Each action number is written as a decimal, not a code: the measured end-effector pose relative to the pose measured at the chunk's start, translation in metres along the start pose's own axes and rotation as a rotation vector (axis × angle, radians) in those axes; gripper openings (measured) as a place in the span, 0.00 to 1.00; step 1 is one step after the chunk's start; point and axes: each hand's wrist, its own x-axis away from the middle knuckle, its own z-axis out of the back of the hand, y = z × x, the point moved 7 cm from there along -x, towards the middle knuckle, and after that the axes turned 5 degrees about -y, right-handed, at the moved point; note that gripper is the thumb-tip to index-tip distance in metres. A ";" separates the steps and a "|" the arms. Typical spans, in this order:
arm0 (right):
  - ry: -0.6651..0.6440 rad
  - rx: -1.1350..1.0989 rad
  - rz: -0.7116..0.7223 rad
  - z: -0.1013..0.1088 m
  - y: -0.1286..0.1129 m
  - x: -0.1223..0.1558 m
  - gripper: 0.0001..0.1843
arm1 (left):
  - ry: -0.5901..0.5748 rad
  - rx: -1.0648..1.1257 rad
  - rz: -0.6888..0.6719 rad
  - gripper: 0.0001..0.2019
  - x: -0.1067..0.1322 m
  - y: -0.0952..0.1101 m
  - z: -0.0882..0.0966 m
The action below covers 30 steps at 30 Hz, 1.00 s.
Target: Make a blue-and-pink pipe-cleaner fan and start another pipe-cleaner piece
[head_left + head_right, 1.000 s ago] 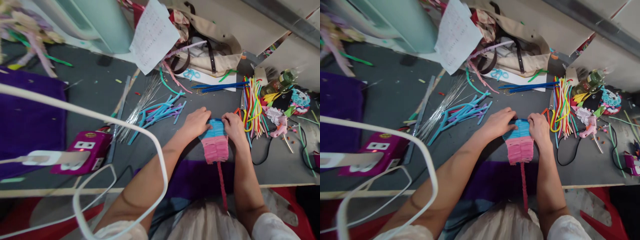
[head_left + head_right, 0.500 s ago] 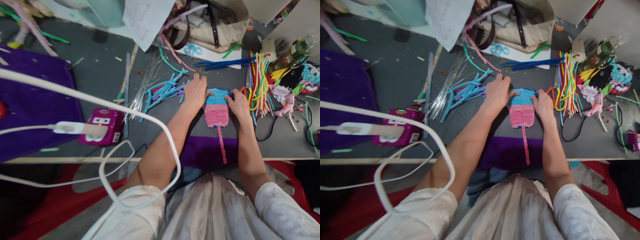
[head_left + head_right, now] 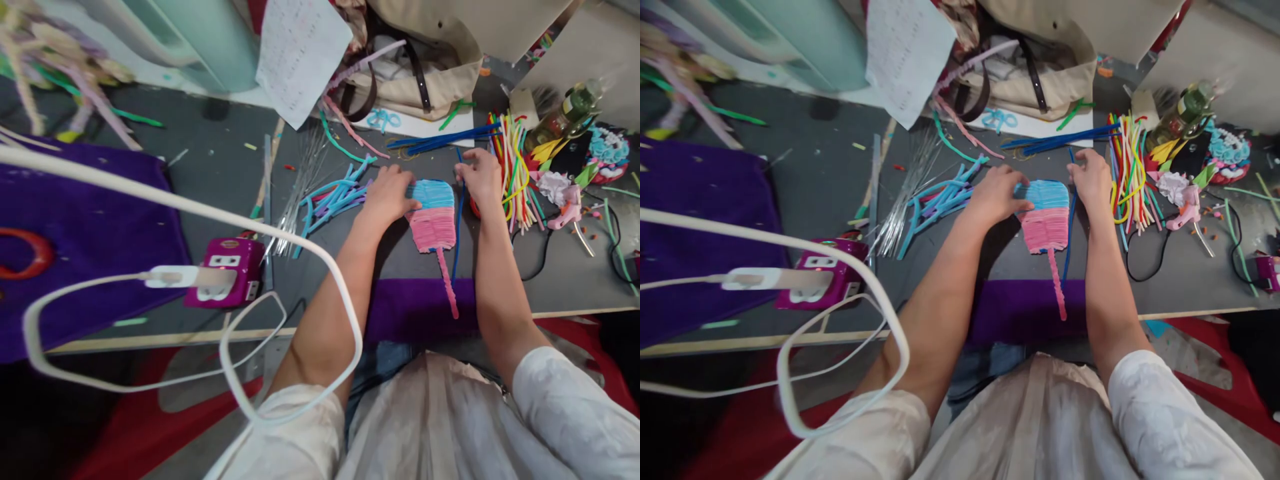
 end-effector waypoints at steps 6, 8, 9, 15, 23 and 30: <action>0.118 -0.449 -0.090 0.005 0.014 0.007 0.14 | 0.182 -0.022 0.078 0.18 -0.002 -0.001 0.005; 0.097 -0.590 -0.121 0.001 0.016 0.007 0.14 | 0.226 0.002 0.091 0.17 -0.005 -0.003 0.003; 0.077 -0.658 -0.134 -0.002 0.016 0.007 0.14 | 0.239 0.023 0.088 0.16 -0.007 -0.004 0.002; -0.018 -0.943 -0.181 -0.017 0.019 0.003 0.12 | 0.235 0.160 -0.037 0.16 -0.013 -0.008 -0.003; 0.079 -1.082 -0.156 -0.025 0.019 0.001 0.13 | 0.203 -0.047 -0.119 0.22 -0.015 -0.007 -0.013; 0.193 -1.065 -0.193 -0.022 0.019 0.015 0.12 | 0.220 -0.005 -0.074 0.25 0.001 -0.001 -0.017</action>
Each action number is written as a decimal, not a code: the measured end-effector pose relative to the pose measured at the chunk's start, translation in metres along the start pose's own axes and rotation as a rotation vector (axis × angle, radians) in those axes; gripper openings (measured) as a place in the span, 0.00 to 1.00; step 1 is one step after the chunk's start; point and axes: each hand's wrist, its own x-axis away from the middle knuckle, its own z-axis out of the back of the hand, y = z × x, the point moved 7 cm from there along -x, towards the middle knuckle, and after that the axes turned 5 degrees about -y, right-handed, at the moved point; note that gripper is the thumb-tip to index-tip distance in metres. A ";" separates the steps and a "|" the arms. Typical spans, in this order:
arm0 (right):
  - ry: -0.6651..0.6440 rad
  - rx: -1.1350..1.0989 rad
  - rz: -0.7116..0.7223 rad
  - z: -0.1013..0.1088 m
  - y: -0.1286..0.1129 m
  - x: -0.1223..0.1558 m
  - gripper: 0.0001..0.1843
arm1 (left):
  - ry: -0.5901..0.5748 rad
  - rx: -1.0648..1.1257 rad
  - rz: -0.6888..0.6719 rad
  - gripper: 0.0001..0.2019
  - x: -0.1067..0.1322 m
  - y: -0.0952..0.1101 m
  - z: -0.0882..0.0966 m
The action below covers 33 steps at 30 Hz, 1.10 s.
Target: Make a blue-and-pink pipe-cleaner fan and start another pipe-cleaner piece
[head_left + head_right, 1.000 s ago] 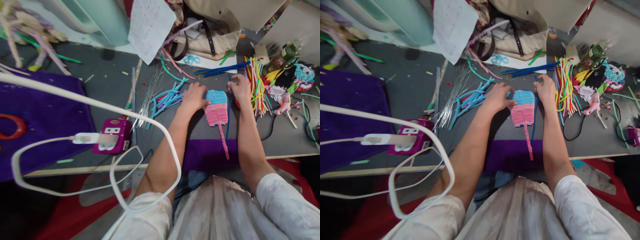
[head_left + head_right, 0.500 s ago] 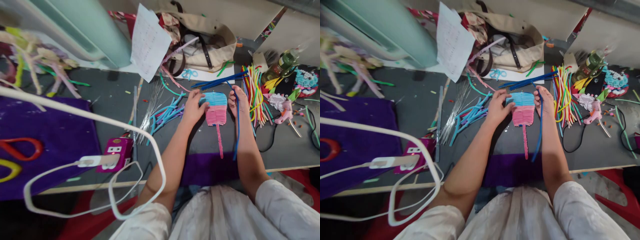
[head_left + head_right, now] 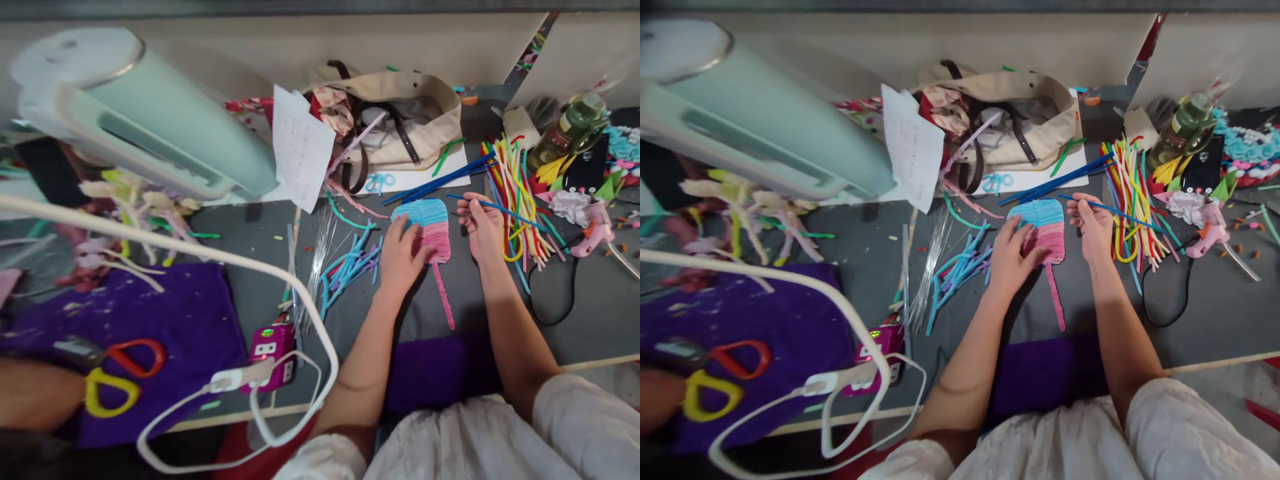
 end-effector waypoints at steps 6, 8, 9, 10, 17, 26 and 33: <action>-0.015 -0.069 -0.063 -0.004 0.003 0.013 0.11 | -0.210 -0.023 -0.073 0.38 0.012 0.010 -0.018; -0.016 -0.093 -0.093 -0.007 0.005 0.016 0.10 | -0.240 -0.005 -0.139 0.38 0.015 0.015 -0.021; -0.018 -0.100 -0.102 -0.008 0.006 0.017 0.10 | -0.255 0.010 -0.175 0.38 0.017 0.018 -0.022; -0.020 -0.103 -0.108 -0.009 0.006 0.018 0.10 | -0.266 0.026 -0.203 0.37 0.019 0.021 -0.024; 0.023 -0.103 -0.139 -0.008 0.007 0.019 0.09 | -0.265 0.081 -0.204 0.32 0.022 0.033 -0.020; 0.055 -0.099 -0.107 -0.008 0.001 0.020 0.08 | -0.245 0.093 -0.198 0.25 0.019 0.039 -0.005; -0.107 0.071 -0.161 -0.028 0.007 0.028 0.11 | -0.277 0.040 -0.264 0.39 0.024 0.038 -0.013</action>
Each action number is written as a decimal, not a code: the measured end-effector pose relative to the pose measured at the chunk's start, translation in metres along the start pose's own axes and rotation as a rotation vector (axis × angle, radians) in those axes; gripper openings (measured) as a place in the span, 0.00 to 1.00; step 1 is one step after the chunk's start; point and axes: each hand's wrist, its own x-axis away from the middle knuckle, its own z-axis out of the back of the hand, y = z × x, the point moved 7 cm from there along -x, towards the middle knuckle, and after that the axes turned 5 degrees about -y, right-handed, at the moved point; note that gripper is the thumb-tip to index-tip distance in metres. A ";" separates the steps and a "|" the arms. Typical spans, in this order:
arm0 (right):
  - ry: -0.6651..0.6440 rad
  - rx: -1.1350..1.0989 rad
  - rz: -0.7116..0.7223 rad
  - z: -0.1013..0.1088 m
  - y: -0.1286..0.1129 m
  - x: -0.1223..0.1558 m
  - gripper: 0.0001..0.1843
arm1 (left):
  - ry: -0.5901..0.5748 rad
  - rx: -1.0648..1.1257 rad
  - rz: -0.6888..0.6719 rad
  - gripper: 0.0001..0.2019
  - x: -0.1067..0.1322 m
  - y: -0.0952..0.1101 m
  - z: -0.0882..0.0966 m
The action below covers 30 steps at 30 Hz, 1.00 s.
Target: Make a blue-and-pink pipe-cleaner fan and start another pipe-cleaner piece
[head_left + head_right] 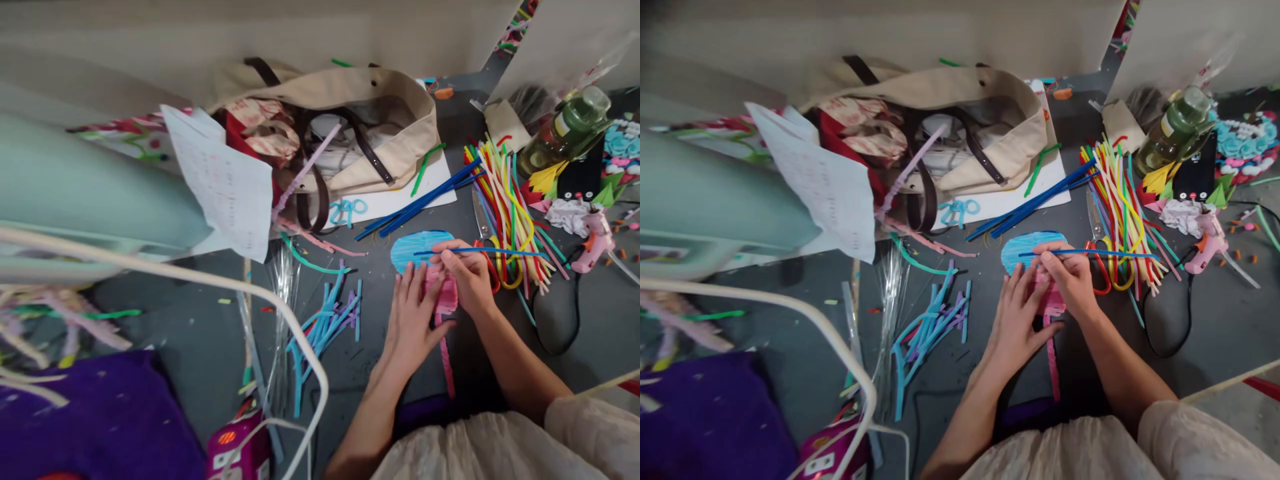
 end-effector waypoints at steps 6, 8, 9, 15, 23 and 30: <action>0.001 0.026 0.011 -0.006 0.004 0.000 0.12 | -0.038 -0.038 -0.030 0.35 0.001 -0.001 -0.010; 0.029 0.039 0.042 -0.005 0.003 0.000 0.14 | -0.027 -0.040 -0.048 0.35 0.002 -0.001 -0.010; 0.035 0.045 0.055 -0.005 0.003 -0.001 0.14 | -0.012 -0.035 -0.063 0.35 0.002 -0.001 -0.010; -0.012 0.102 0.143 -0.005 0.001 -0.002 0.15 | 0.041 0.010 -0.078 0.33 -0.006 -0.002 -0.010; -0.050 0.188 0.229 -0.005 0.009 -0.004 0.15 | 0.052 0.066 -0.015 0.25 -0.010 0.000 -0.004; 0.032 0.415 0.376 0.021 -0.016 -0.008 0.15 | 0.122 0.058 0.122 0.23 -0.010 -0.016 0.003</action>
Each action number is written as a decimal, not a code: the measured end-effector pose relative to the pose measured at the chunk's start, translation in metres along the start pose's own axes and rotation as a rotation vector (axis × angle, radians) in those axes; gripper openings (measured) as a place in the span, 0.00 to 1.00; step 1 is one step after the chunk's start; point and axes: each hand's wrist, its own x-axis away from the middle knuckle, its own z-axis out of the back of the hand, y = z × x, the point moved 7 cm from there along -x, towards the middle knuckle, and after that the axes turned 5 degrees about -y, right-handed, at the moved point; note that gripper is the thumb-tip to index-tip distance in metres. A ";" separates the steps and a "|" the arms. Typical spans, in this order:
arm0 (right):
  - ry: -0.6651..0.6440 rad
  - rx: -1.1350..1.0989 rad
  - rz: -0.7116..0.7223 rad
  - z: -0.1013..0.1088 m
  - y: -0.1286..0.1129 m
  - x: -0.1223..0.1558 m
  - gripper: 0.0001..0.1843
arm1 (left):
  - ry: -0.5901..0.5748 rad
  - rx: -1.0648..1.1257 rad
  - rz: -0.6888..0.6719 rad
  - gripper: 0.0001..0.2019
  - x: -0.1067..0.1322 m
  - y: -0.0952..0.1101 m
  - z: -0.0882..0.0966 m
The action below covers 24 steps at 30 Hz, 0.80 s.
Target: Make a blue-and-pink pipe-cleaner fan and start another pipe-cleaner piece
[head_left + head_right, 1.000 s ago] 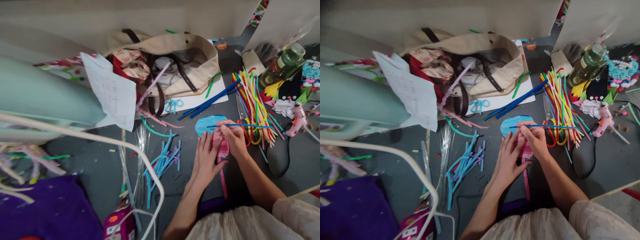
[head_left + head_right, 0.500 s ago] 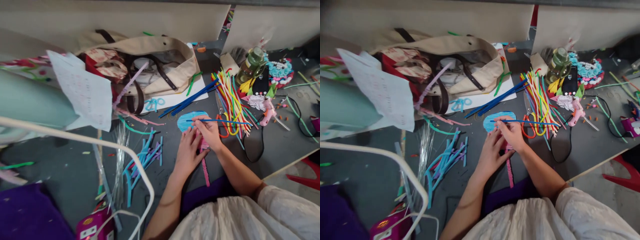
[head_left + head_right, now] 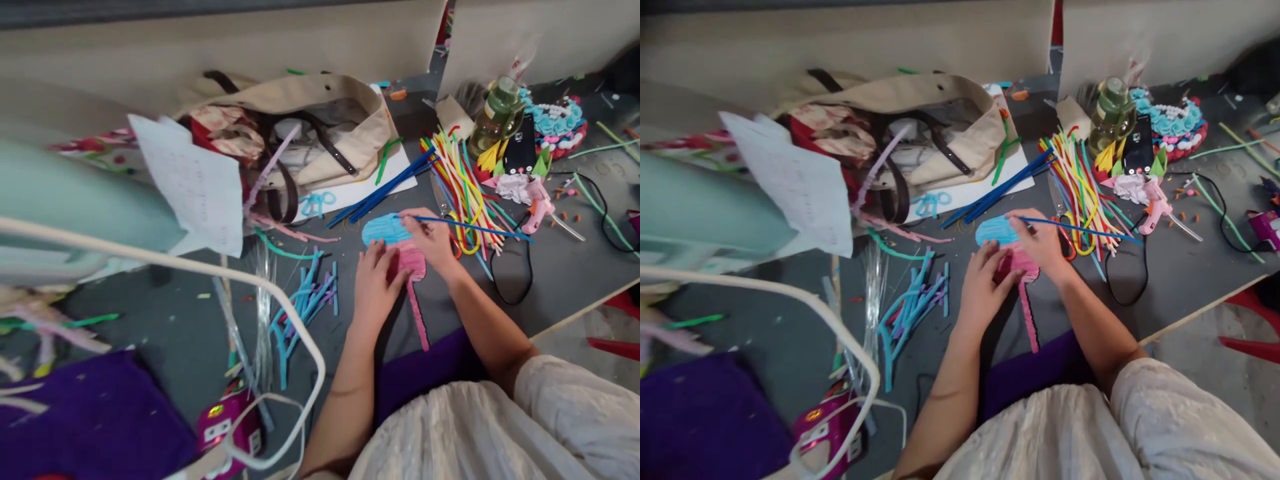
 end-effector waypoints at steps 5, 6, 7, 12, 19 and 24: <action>0.132 -0.009 0.007 0.037 0.016 -0.016 0.15 | -0.008 -0.048 0.043 0.22 -0.007 -0.005 -0.001; 0.121 0.017 0.012 0.039 0.019 -0.018 0.15 | -0.013 -0.053 0.044 0.22 -0.007 -0.004 -0.002; 0.101 0.059 0.014 0.039 0.022 -0.019 0.15 | -0.013 -0.051 0.050 0.23 -0.007 -0.004 -0.004; -0.016 0.391 0.047 0.026 0.021 -0.020 0.15 | 0.014 -0.013 0.059 0.27 -0.001 0.004 0.001; -0.096 0.596 0.065 0.014 0.029 -0.021 0.16 | -0.125 -0.151 0.253 0.21 0.011 0.025 0.015; -0.101 0.600 0.087 0.014 0.028 -0.023 0.16 | -0.427 -0.296 0.172 0.20 0.017 0.048 -0.012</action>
